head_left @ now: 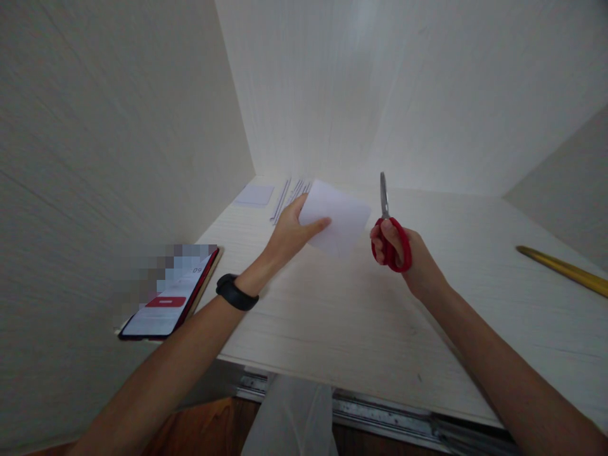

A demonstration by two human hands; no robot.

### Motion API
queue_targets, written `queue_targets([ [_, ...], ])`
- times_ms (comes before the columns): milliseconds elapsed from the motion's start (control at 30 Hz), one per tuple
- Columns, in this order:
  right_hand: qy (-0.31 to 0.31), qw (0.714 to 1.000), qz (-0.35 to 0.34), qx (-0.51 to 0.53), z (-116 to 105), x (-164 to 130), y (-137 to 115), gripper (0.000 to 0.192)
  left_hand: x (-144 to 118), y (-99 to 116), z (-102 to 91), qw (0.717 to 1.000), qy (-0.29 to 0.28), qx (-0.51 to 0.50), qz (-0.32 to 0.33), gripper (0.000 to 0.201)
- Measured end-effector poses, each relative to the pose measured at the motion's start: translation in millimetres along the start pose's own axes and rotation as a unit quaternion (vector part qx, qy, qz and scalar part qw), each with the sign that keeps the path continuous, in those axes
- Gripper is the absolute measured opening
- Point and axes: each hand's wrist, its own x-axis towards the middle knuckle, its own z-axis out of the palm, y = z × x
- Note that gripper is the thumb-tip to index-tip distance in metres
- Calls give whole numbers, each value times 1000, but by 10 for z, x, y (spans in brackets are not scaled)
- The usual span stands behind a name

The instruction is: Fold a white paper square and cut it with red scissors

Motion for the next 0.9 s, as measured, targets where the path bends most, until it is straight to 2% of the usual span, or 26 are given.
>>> queue_targets([
  [100, 1, 1000, -5, -12, 3, -4, 1, 38, -31, -6, 32, 997, -65, 52, -7, 33],
  [200, -13, 999, 7, -35, 15, -3, 20, 33, -50, 12, 59, 994, -94, 58, -12, 32],
  [367, -3, 999, -15, -45, 49, -11, 17, 28, -44, 58, 64, 991, -91, -58, -78, 42],
  [567, 33, 999, -38, -22, 61, -19, 2, 27, -61, 90, 60, 960, -134, -192, -153, 56],
  [900, 24, 998, -52, -30, 78, -49, -17, 31, -58, -8, 58, 949, -136, -248, -137, 48],
])
